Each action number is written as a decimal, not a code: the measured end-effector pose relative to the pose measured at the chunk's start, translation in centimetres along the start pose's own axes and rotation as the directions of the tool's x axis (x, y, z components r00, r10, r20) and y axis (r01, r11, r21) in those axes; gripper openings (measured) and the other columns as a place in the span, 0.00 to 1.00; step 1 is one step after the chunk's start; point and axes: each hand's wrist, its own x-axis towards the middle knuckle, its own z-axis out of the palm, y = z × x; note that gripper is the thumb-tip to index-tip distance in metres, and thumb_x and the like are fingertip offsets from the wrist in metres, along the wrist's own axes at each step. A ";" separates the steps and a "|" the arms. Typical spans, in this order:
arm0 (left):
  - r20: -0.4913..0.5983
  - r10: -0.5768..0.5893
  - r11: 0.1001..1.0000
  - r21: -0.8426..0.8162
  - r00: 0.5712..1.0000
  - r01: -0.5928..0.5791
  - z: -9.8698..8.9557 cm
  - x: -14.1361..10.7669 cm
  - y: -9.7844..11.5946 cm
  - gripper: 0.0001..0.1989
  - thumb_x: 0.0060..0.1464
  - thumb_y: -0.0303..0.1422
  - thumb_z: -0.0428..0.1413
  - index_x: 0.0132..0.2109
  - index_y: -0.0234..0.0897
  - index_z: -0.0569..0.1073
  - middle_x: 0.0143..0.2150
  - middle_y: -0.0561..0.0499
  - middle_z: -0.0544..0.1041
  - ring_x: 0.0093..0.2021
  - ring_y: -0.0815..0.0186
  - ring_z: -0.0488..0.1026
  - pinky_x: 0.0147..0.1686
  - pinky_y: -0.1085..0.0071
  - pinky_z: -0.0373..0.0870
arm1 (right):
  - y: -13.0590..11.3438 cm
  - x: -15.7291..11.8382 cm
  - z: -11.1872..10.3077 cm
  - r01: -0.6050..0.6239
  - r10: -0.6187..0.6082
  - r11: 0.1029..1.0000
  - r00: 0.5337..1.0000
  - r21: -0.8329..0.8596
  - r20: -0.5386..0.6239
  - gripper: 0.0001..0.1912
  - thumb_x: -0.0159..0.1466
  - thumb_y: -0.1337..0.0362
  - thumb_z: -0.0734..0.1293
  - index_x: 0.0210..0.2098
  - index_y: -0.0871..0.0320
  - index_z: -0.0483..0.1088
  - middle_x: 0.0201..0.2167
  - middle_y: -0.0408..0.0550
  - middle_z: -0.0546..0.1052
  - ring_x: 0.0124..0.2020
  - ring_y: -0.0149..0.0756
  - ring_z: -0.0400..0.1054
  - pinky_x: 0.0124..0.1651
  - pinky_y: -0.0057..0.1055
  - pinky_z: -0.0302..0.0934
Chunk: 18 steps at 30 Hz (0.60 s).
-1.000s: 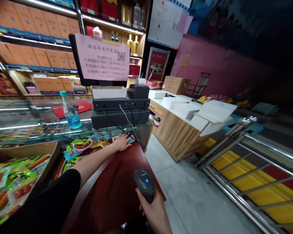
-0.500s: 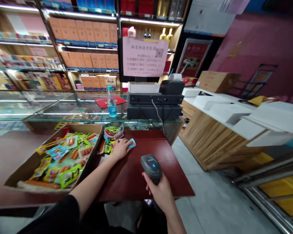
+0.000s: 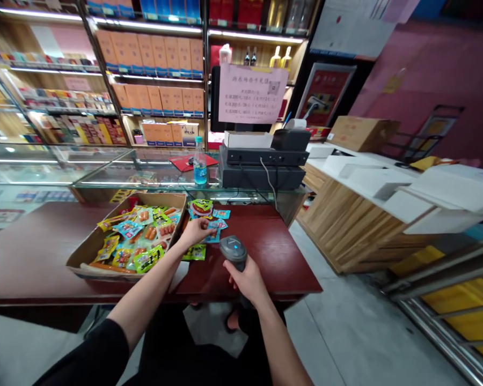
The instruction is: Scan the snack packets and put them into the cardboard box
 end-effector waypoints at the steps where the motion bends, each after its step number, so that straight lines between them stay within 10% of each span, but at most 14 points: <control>1: 0.019 0.012 0.999 -0.051 1.000 -0.011 -0.6 0.3 0.5 0.12 0.44 0.37 0.64 0.33 0.34 0.74 0.27 0.54 0.74 0.29 0.69 0.70 0.30 0.75 0.63 | -0.4 0.1 -0.2 0.010 -0.010 1.000 1.000 -0.001 -0.004 0.21 0.56 0.50 0.68 0.36 0.63 0.70 0.15 0.40 0.70 0.13 0.28 0.61 0.16 0.24 0.55; 10: 0.507 0.024 0.870 -0.435 0.861 0.232 -3.4 2.7 0.8 0.23 0.35 0.40 0.69 0.39 0.33 0.75 0.30 0.51 0.78 0.25 0.71 0.72 0.24 0.77 0.64 | -3.6 2.0 -0.5 0.121 -0.121 0.993 0.993 0.015 0.014 0.18 0.58 0.50 0.68 0.32 0.61 0.69 0.13 0.40 0.69 0.12 0.28 0.61 0.17 0.24 0.55; 18: 0.487 -0.107 0.785 -0.494 0.867 0.375 -1.8 2.0 -2.1 0.24 0.35 0.40 0.69 0.40 0.32 0.78 0.32 0.49 0.79 0.27 0.70 0.74 0.28 0.75 0.68 | -1.2 2.4 0.0 0.116 -0.115 0.993 0.993 -0.025 0.033 0.18 0.59 0.50 0.68 0.34 0.60 0.68 0.12 0.38 0.68 0.12 0.29 0.62 0.17 0.24 0.56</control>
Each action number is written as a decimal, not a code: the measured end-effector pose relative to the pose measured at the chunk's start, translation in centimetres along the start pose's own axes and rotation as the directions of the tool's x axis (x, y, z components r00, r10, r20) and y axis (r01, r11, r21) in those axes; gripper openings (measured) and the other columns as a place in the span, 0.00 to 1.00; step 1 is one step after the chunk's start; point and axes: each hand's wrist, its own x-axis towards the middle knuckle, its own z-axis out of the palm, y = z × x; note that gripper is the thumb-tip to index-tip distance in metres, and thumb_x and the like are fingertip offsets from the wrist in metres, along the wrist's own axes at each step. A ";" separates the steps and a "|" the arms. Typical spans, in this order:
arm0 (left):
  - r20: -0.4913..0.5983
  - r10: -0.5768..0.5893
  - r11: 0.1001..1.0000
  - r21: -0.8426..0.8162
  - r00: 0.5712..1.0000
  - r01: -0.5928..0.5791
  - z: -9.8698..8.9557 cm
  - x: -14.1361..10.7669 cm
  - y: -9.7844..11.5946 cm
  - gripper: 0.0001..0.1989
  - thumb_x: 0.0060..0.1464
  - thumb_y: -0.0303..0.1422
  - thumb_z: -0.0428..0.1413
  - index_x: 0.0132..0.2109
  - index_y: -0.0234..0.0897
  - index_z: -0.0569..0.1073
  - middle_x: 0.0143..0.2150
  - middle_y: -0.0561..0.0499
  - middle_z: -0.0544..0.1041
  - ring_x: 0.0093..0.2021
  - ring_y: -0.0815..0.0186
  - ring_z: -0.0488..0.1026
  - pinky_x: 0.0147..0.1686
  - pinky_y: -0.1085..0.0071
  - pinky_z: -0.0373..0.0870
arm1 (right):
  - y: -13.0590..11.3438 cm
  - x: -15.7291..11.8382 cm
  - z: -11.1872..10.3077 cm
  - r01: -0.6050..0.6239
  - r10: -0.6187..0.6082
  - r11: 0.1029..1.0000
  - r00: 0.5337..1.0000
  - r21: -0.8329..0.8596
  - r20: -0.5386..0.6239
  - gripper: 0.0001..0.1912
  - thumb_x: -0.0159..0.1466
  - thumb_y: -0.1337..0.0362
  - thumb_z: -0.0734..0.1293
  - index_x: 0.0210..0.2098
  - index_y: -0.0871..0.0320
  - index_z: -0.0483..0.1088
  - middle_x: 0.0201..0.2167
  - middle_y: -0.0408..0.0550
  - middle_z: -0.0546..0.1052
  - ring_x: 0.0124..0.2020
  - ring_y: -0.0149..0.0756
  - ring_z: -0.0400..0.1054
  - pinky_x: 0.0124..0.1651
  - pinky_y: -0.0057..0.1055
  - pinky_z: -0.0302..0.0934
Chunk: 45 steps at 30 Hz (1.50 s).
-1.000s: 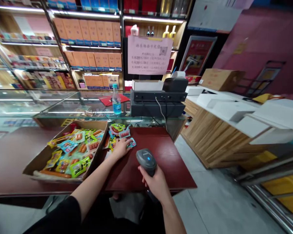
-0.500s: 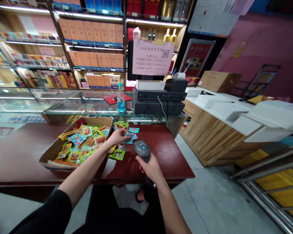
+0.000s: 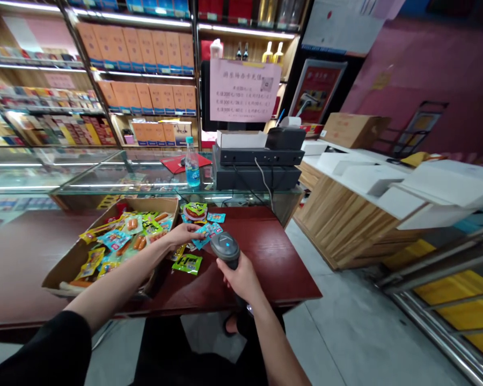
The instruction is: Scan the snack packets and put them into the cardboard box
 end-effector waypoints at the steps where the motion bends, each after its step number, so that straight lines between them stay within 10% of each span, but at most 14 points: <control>1: -0.007 0.006 1.000 0.015 1.000 -0.006 0.1 0.0 0.1 0.23 0.36 0.40 0.69 0.40 0.32 0.78 0.32 0.49 0.79 0.27 0.70 0.73 0.27 0.75 0.67 | 0.1 0.1 0.0 -0.005 0.005 1.000 1.000 -0.006 0.005 0.18 0.59 0.50 0.67 0.34 0.60 0.69 0.12 0.38 0.68 0.12 0.29 0.62 0.17 0.24 0.56; 18: -0.040 0.092 0.995 0.039 0.995 -0.091 -0.2 -0.8 2.0 0.21 0.36 0.41 0.69 0.38 0.33 0.79 0.30 0.51 0.79 0.29 0.69 0.73 0.31 0.75 0.69 | 0.4 0.3 -0.1 -0.023 0.023 1.000 1.000 -0.006 -0.012 0.20 0.58 0.47 0.68 0.32 0.60 0.69 0.15 0.41 0.71 0.13 0.29 0.62 0.17 0.25 0.57; 24: -0.265 0.205 0.978 0.091 0.942 -0.188 -7.3 -5.1 6.0 0.25 0.35 0.42 0.70 0.41 0.32 0.79 0.33 0.49 0.80 0.31 0.69 0.74 0.32 0.74 0.68 | 0.5 0.8 0.7 -0.021 0.021 1.000 0.998 0.004 0.053 0.21 0.58 0.46 0.68 0.33 0.61 0.68 0.18 0.44 0.73 0.14 0.29 0.63 0.17 0.25 0.57; 31: -0.554 0.277 0.954 0.258 0.785 -0.155 -14.1 -11.8 6.7 0.30 0.38 0.47 0.67 0.46 0.32 0.78 0.36 0.46 0.79 0.32 0.68 0.73 0.27 0.77 0.64 | 0.6 1.2 1.8 -0.050 0.045 0.998 0.993 0.045 0.106 0.22 0.56 0.45 0.69 0.33 0.60 0.68 0.19 0.44 0.73 0.14 0.30 0.62 0.17 0.26 0.57; 40: -0.223 0.253 0.928 0.330 0.941 -0.171 -4.7 -3.8 4.5 0.25 0.42 0.46 0.64 0.43 0.32 0.79 0.32 0.49 0.79 0.29 0.70 0.71 0.27 0.75 0.64 | 0.6 0.0 -0.1 -0.048 0.047 0.998 0.999 0.046 0.028 0.21 0.56 0.46 0.69 0.32 0.60 0.68 0.17 0.43 0.72 0.14 0.29 0.62 0.17 0.25 0.56; 45: 0.015 0.272 0.735 0.642 0.962 -0.218 1.0 2.7 3.6 0.20 0.48 0.42 0.61 0.45 0.32 0.79 0.35 0.46 0.79 0.36 0.62 0.75 0.36 0.71 0.69 | 1.0 -1.5 -2.0 -0.087 0.088 0.996 0.992 0.025 -0.090 0.20 0.57 0.48 0.68 0.33 0.60 0.68 0.16 0.41 0.71 0.13 0.28 0.62 0.16 0.24 0.56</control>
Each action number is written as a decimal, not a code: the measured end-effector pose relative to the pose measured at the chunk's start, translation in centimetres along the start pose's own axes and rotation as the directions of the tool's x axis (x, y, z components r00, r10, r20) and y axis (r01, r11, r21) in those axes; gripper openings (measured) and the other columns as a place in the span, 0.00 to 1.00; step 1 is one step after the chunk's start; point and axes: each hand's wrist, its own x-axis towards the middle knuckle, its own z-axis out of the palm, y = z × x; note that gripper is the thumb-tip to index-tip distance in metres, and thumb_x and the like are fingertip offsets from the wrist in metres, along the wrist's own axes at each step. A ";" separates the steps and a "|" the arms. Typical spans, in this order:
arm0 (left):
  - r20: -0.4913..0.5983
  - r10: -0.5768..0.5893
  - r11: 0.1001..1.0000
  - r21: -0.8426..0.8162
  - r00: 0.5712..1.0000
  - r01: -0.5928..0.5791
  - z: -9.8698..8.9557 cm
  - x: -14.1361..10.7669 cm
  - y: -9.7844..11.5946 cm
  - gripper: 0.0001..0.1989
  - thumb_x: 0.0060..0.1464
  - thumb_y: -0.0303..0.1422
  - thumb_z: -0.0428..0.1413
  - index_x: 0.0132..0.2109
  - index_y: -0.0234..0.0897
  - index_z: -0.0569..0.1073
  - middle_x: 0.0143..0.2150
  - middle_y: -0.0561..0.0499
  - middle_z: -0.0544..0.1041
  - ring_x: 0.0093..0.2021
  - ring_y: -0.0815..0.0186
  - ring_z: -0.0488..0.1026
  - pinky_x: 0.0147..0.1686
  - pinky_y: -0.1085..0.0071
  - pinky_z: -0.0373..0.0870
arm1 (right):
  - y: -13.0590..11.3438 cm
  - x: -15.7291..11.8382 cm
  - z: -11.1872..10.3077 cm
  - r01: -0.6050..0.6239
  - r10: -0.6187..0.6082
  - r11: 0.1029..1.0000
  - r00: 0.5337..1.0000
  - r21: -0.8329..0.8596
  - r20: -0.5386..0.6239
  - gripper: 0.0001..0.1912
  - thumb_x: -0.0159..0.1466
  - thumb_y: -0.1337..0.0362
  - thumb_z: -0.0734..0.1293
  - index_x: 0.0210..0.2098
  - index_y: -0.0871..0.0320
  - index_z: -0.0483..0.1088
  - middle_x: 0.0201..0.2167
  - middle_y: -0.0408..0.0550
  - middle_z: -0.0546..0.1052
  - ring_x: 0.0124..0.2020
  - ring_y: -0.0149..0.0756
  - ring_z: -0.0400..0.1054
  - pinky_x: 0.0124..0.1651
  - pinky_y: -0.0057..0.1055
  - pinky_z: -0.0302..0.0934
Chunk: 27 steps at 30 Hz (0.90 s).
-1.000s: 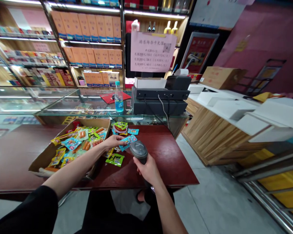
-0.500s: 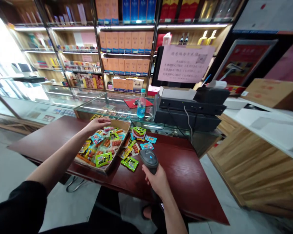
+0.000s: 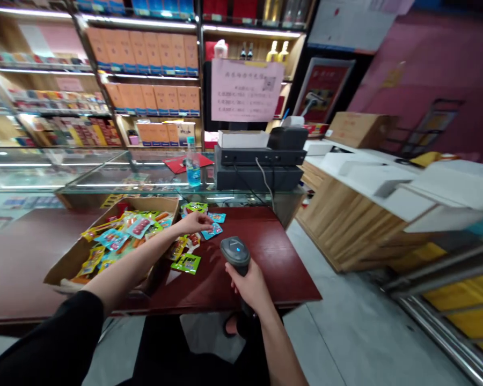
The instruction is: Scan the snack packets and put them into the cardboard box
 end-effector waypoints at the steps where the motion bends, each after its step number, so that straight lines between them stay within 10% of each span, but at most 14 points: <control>1: 0.011 0.022 0.992 0.123 1.000 -0.023 1.0 0.7 -0.1 0.20 0.49 0.40 0.61 0.47 0.33 0.78 0.38 0.45 0.79 0.39 0.60 0.75 0.40 0.69 0.69 | 0.1 -0.2 -0.4 -0.005 0.004 1.000 1.000 -0.010 -0.019 0.19 0.57 0.48 0.68 0.33 0.60 0.68 0.15 0.41 0.71 0.13 0.28 0.62 0.16 0.24 0.57; 6: 0.018 0.056 0.828 0.558 0.998 -0.057 4.4 1.4 -1.8 0.32 0.49 0.42 0.62 0.60 0.37 0.68 0.54 0.37 0.72 0.54 0.49 0.70 0.51 0.59 0.67 | 0.6 -0.8 -1.6 -0.029 0.028 1.000 0.997 -0.012 -0.077 0.18 0.58 0.50 0.68 0.34 0.60 0.68 0.18 0.43 0.73 0.14 0.29 0.63 0.17 0.24 0.58; 12: 0.061 0.021 0.795 0.604 0.998 -0.054 3.9 0.5 -1.9 0.22 0.51 0.31 0.58 0.54 0.35 0.73 0.46 0.38 0.77 0.49 0.53 0.74 0.49 0.63 0.68 | 0.9 0.1 -0.5 -0.018 0.017 1.000 0.999 -0.023 -0.051 0.18 0.58 0.50 0.68 0.33 0.60 0.68 0.15 0.40 0.70 0.13 0.28 0.62 0.16 0.24 0.57; 19: 0.083 -0.143 0.990 0.011 0.986 0.143 2.6 0.9 -1.2 0.12 0.54 0.36 0.56 0.41 0.33 0.79 0.28 0.49 0.77 0.26 0.66 0.75 0.29 0.74 0.69 | 1.5 1.3 1.2 0.032 -0.032 0.999 0.999 -0.005 -0.020 0.18 0.58 0.49 0.68 0.35 0.59 0.67 0.19 0.43 0.74 0.14 0.29 0.64 0.15 0.24 0.58; 27: 0.261 -0.173 0.779 -0.554 0.950 0.295 2.6 1.1 -1.1 0.18 0.35 0.39 0.70 0.32 0.31 0.78 0.25 0.52 0.75 0.25 0.69 0.73 0.30 0.72 0.74 | 1.6 1.4 0.6 0.008 -0.014 0.998 0.997 -0.068 -0.082 0.19 0.58 0.49 0.67 0.38 0.60 0.69 0.15 0.40 0.71 0.13 0.31 0.64 0.15 0.24 0.58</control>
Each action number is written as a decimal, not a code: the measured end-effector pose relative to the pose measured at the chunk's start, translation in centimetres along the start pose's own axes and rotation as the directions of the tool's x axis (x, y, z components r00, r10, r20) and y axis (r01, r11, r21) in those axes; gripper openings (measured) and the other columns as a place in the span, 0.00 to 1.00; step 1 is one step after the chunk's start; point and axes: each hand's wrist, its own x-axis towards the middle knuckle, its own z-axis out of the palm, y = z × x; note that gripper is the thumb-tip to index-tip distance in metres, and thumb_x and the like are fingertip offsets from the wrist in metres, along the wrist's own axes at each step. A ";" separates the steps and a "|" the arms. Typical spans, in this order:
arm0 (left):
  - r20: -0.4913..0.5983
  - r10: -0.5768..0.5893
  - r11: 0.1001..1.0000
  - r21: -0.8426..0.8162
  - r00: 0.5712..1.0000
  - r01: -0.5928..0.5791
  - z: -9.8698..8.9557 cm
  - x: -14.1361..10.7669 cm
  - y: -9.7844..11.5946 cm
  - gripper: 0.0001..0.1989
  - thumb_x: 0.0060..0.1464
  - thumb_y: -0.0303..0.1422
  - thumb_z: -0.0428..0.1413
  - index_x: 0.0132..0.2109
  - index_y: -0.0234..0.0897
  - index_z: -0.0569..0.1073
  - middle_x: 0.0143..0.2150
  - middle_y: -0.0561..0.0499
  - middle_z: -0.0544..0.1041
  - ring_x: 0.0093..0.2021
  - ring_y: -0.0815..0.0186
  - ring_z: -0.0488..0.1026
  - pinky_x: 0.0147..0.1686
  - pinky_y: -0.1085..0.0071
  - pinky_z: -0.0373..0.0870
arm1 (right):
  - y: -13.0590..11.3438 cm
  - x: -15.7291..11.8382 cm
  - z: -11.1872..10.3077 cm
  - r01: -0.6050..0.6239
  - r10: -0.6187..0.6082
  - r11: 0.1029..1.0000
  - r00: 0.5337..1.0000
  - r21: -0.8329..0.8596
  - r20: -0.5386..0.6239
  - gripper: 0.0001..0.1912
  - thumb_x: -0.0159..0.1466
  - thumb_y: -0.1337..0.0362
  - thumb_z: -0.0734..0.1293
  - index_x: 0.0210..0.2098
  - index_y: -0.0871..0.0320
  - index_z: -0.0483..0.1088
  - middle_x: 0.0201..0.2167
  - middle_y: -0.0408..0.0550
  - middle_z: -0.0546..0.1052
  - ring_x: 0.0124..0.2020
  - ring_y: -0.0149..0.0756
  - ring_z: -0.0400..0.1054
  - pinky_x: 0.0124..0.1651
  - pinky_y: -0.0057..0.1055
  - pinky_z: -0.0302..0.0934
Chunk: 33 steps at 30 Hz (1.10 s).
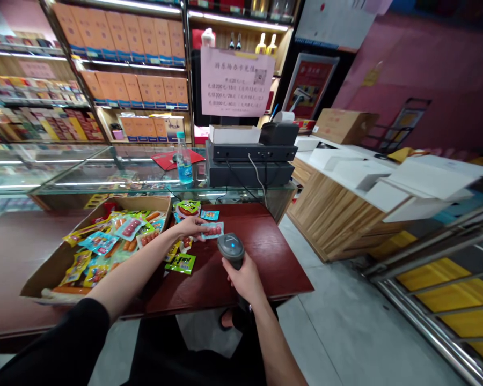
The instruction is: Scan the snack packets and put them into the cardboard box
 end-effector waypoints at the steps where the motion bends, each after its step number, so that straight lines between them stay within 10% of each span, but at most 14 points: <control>1: 0.006 -0.003 1.000 -0.029 1.000 0.003 0.0 -0.1 0.1 0.19 0.34 0.39 0.70 0.32 0.30 0.77 0.25 0.52 0.75 0.26 0.69 0.73 0.30 0.71 0.75 | 0.0 0.0 -0.1 -0.001 0.001 1.000 1.000 0.004 -0.002 0.19 0.58 0.50 0.67 0.38 0.60 0.69 0.15 0.40 0.71 0.13 0.30 0.64 0.15 0.24 0.58; 13: 0.097 -0.111 0.938 -0.319 0.989 0.137 0.0 -0.4 0.8 0.14 0.45 0.31 0.66 0.36 0.31 0.71 0.26 0.52 0.74 0.27 0.69 0.73 0.36 0.62 0.78 | 0.2 -0.4 -0.3 0.002 -0.002 1.000 1.000 0.021 0.008 0.18 0.58 0.50 0.68 0.35 0.60 0.69 0.17 0.42 0.72 0.13 0.30 0.64 0.15 0.24 0.59; 25: 0.137 -0.231 0.849 -0.456 0.963 0.269 0.0 -0.6 1.6 0.09 0.57 0.34 0.55 0.40 0.31 0.74 0.27 0.51 0.74 0.21 0.73 0.67 0.23 0.75 0.70 | 0.3 -0.5 0.4 0.008 -0.008 1.000 0.999 0.001 0.036 0.19 0.59 0.49 0.67 0.37 0.61 0.68 0.15 0.40 0.71 0.13 0.29 0.63 0.16 0.24 0.58; 33: 0.166 -0.071 0.899 -0.416 0.984 0.135 0.3 -0.6 0.9 0.13 0.40 0.24 0.68 0.35 0.30 0.74 0.32 0.50 0.77 0.23 0.78 0.67 0.23 0.82 0.65 | 0.4 -0.6 0.6 0.013 -0.014 0.999 0.999 0.032 0.041 0.19 0.59 0.49 0.67 0.37 0.60 0.68 0.18 0.42 0.72 0.14 0.29 0.63 0.15 0.23 0.59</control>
